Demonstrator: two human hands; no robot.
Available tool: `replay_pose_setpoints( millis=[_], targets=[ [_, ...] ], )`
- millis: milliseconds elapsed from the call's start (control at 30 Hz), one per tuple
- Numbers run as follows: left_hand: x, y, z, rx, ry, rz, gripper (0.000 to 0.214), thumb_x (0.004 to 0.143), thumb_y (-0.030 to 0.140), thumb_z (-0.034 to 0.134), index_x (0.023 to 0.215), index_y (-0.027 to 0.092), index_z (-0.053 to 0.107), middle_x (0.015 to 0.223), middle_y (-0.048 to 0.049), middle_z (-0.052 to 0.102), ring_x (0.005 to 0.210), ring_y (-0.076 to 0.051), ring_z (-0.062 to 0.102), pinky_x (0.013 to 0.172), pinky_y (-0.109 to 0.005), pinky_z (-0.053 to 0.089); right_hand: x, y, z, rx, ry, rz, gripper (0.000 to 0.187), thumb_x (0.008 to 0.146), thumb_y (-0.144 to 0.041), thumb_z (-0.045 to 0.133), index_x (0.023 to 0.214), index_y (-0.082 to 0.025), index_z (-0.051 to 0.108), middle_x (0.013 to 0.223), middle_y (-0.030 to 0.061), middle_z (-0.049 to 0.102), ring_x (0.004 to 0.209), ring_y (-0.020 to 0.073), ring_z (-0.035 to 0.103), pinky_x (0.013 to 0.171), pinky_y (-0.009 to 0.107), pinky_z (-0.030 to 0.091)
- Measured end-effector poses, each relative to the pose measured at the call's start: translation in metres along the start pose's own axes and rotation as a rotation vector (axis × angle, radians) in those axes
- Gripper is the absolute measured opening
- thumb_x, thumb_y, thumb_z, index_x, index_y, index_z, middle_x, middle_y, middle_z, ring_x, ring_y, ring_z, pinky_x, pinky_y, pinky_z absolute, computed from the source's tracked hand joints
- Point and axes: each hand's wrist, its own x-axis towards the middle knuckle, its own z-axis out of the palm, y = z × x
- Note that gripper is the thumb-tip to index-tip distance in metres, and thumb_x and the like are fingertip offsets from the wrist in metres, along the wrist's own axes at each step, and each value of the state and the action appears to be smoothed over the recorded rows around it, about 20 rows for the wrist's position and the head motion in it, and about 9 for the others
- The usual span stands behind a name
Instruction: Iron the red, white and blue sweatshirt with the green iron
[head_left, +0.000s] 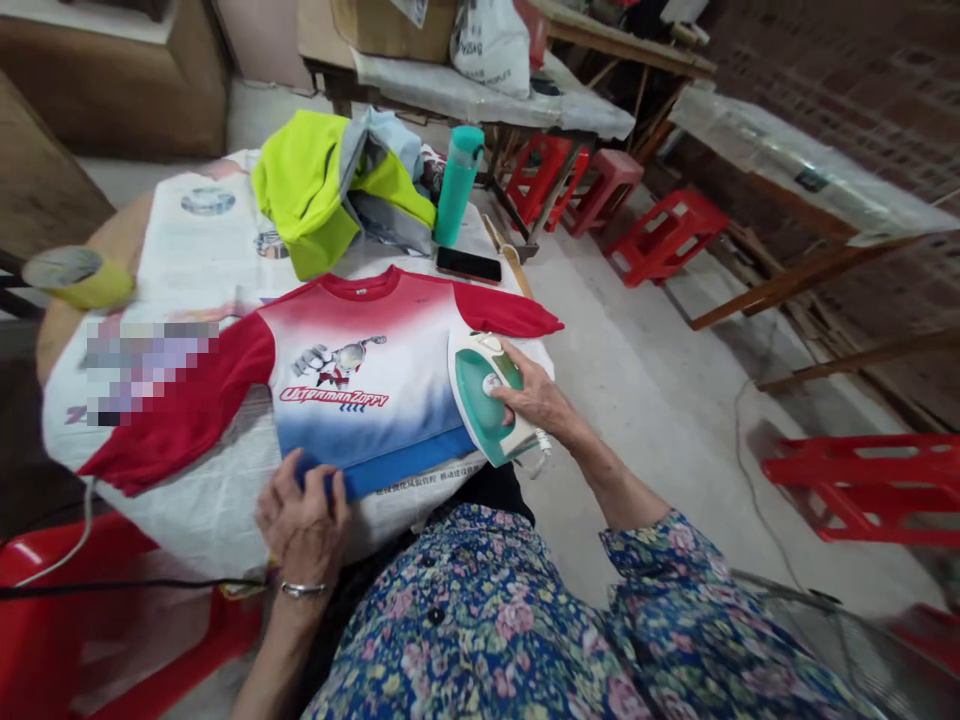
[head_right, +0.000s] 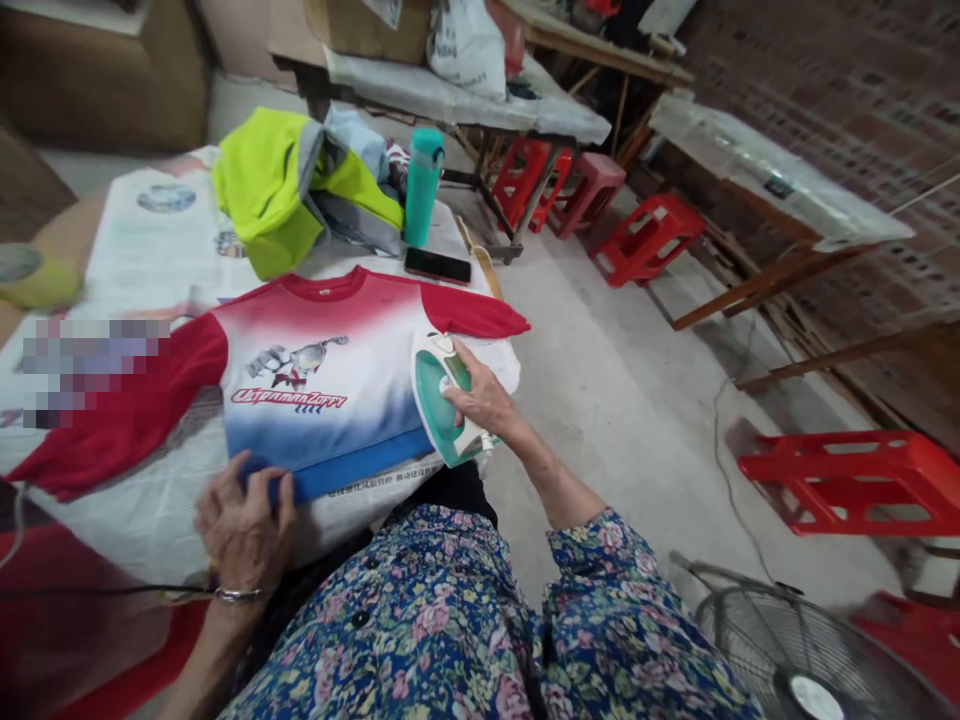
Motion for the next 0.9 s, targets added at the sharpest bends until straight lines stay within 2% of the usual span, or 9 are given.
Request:
replay_pose_setpoints(
  millis=[100, 200, 300, 367, 533, 667, 733, 833, 900],
  targets=[
    [0.011, -0.003, -0.009, 0.028, -0.053, -0.253, 0.045, 0.105, 0.048, 0.058, 0.134, 0.017, 0.073, 0.142, -0.0283, 0.066, 0.128, -0.046, 0.065, 0.101, -0.067, 0.056, -0.013, 0.011, -0.004, 0.040, -0.011, 0.029, 0.099, 0.086, -0.018, 0.064, 0.180, -0.025, 0.034, 0.153, 0.0165, 0.067, 0.048, 0.0052, 0.060, 0.055, 0.028, 0.066],
    [0.025, -0.005, -0.019, 0.019, -0.237, -0.387, 0.064, 0.103, 0.052, 0.056, 0.155, 0.015, 0.058, 0.131, -0.0254, 0.070, 0.114, -0.042, 0.071, 0.093, -0.057, 0.059, -0.023, 0.016, -0.004, 0.101, -0.028, 0.024, 0.099, 0.086, -0.017, 0.065, 0.180, -0.024, 0.034, 0.147, 0.0163, 0.070, 0.048, 0.0052, 0.060, 0.054, 0.028, 0.066],
    [0.034, -0.012, -0.025, 0.009, -0.390, -0.470, 0.063, 0.102, 0.049, 0.055, 0.158, 0.020, 0.054, 0.116, -0.0176, 0.075, 0.093, -0.037, 0.073, 0.080, -0.050, 0.059, -0.028, 0.012, -0.005, 0.133, -0.033, 0.020, 0.099, 0.085, -0.016, 0.067, 0.179, -0.028, 0.037, 0.149, 0.0154, 0.069, 0.049, 0.0059, 0.061, 0.054, 0.032, 0.068],
    [0.035, -0.019, -0.026, -0.011, -0.411, -0.478, 0.057, 0.101, 0.048, 0.056, 0.153, 0.024, 0.059, 0.105, -0.0133, 0.076, 0.083, -0.035, 0.072, 0.075, -0.047, 0.057, -0.028, 0.006, -0.008, 0.147, -0.025, 0.017, 0.099, 0.084, -0.015, 0.067, 0.178, -0.029, 0.039, 0.146, 0.0147, 0.070, 0.048, 0.0061, 0.060, 0.053, 0.032, 0.068],
    [0.030, -0.044, -0.023, -0.073, -0.355, -0.417, 0.043, 0.098, 0.047, 0.058, 0.136, 0.032, 0.070, 0.097, -0.0079, 0.074, 0.079, -0.032, 0.069, 0.071, -0.044, 0.056, -0.021, -0.013, -0.011, 0.114, -0.051, -0.078, 0.099, 0.086, -0.012, 0.065, 0.179, -0.030, 0.037, 0.129, 0.0094, 0.076, 0.048, 0.0069, 0.058, 0.052, 0.030, 0.066],
    [0.027, -0.055, -0.023, -0.035, -0.349, -0.391, 0.045, 0.094, 0.044, 0.059, 0.135, 0.029, 0.072, 0.098, -0.0081, 0.072, 0.080, -0.030, 0.066, 0.074, -0.047, 0.059, -0.008, -0.016, 0.002, 0.063, -0.088, -0.071, 0.100, 0.085, -0.009, 0.062, 0.180, -0.027, 0.035, 0.119, 0.0078, 0.078, 0.049, 0.0084, 0.060, 0.056, 0.032, 0.068],
    [0.025, -0.051, -0.024, 0.032, -0.240, -0.328, 0.049, 0.093, 0.041, 0.058, 0.137, 0.024, 0.072, 0.105, -0.0119, 0.071, 0.091, -0.033, 0.068, 0.084, -0.055, 0.062, -0.005, -0.014, 0.009, 0.060, -0.113, -0.036, 0.100, 0.086, -0.010, 0.062, 0.181, -0.025, 0.034, 0.120, 0.0085, 0.078, 0.049, 0.0084, 0.061, 0.057, 0.033, 0.068],
    [0.023, -0.029, -0.016, 0.105, -0.018, -0.130, 0.051, 0.094, 0.031, 0.057, 0.141, 0.019, 0.072, 0.130, -0.0202, 0.069, 0.117, -0.041, 0.066, 0.104, -0.067, 0.056, -0.005, -0.012, 0.013, 0.056, -0.135, 0.004, 0.101, 0.086, -0.009, 0.061, 0.181, -0.023, 0.032, 0.119, 0.0091, 0.078, 0.048, 0.0078, 0.060, 0.055, 0.031, 0.066],
    [0.022, -0.006, -0.002, 0.047, -0.020, 0.052, 0.050, 0.097, 0.023, 0.055, 0.144, 0.020, 0.071, 0.147, -0.0209, 0.068, 0.130, -0.040, 0.066, 0.114, -0.066, 0.051, -0.007, -0.013, 0.011, 0.064, -0.149, 0.006, 0.100, 0.086, -0.008, 0.061, 0.181, -0.024, 0.033, 0.119, 0.0089, 0.079, 0.047, 0.0072, 0.059, 0.053, 0.029, 0.065]
  ],
)
